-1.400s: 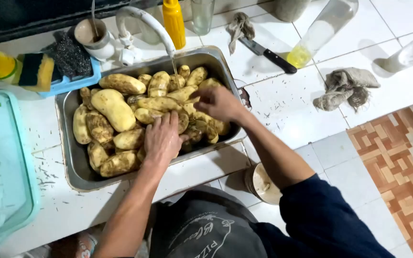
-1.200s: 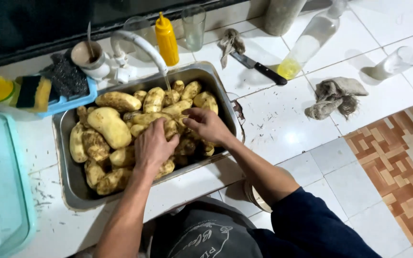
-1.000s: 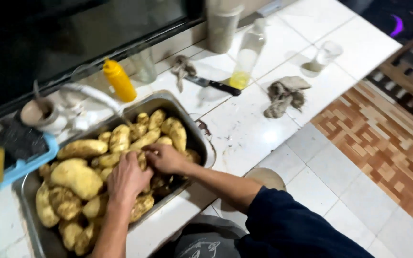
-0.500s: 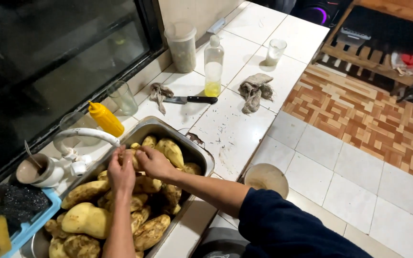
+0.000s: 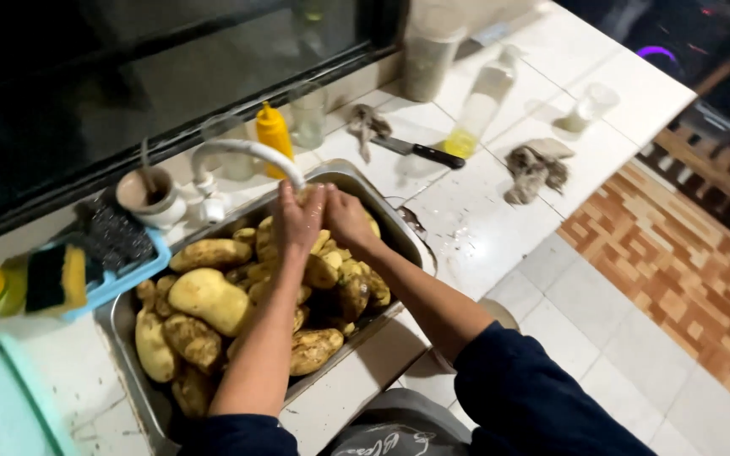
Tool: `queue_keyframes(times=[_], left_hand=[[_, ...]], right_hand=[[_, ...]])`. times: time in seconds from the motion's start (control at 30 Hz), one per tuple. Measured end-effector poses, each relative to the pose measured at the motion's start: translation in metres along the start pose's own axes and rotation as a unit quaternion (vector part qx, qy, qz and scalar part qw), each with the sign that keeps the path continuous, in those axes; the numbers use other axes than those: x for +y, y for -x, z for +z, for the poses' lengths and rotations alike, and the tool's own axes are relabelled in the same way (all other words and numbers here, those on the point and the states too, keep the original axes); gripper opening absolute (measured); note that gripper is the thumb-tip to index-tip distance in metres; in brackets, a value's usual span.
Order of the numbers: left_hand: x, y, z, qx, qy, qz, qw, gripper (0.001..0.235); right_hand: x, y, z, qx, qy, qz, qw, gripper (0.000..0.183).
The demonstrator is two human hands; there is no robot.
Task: Washing potatoes in a sink and slicing them using a wall-mounted cutter into a bucket.
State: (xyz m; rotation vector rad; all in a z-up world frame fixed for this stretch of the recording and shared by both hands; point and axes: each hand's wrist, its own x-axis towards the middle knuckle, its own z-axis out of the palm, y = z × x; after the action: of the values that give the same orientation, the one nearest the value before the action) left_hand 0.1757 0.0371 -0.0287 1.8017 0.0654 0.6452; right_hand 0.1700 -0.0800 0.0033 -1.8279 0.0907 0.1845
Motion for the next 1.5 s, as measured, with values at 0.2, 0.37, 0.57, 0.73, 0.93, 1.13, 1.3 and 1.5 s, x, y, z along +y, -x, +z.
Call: queue_keyframes(times=[0.2,0.37,0.57,0.73,0.93,1.13,1.3,1.5], left_hand=[[-0.035,-0.019,0.002,-0.009,-0.019,-0.182,0.983,0.047],[0.012,-0.007,-0.022,-0.022,-0.053,-0.132,0.990,0.045],[0.007,-0.011,-0.030,-0.044,-0.164,-0.082,0.982,0.040],[-0.007,-0.009,-0.034,-0.080,-0.032,-0.131,0.988,0.039],[0.036,-0.004,-0.034,-0.072,-0.104,0.025,0.992,0.032],[-0.010,-0.010,-0.031,-0.046,-0.123,-0.054,0.990,0.033],[0.021,-0.004,-0.037,-0.141,-0.129,-0.001,0.982,0.037],[-0.024,-0.012,-0.035,-0.046,-0.124,-0.068,0.989,0.027]], right_hand=[[0.015,0.004,-0.002,0.010,0.048,-0.077,0.996,0.055],[0.010,-0.003,-0.003,-0.070,-0.052,0.056,0.995,0.054],[0.045,-0.014,0.007,-0.048,-0.028,-0.110,0.992,0.055],[0.000,-0.007,-0.010,-0.162,-0.122,0.122,0.972,0.062],[0.041,-0.023,0.007,-0.167,0.060,0.065,0.982,0.079],[0.018,-0.019,0.004,-0.068,0.143,0.006,0.987,0.077],[0.023,-0.028,0.010,-0.086,0.063,0.086,0.991,0.064],[0.001,0.007,0.021,0.003,0.199,-0.224,0.954,0.051]])
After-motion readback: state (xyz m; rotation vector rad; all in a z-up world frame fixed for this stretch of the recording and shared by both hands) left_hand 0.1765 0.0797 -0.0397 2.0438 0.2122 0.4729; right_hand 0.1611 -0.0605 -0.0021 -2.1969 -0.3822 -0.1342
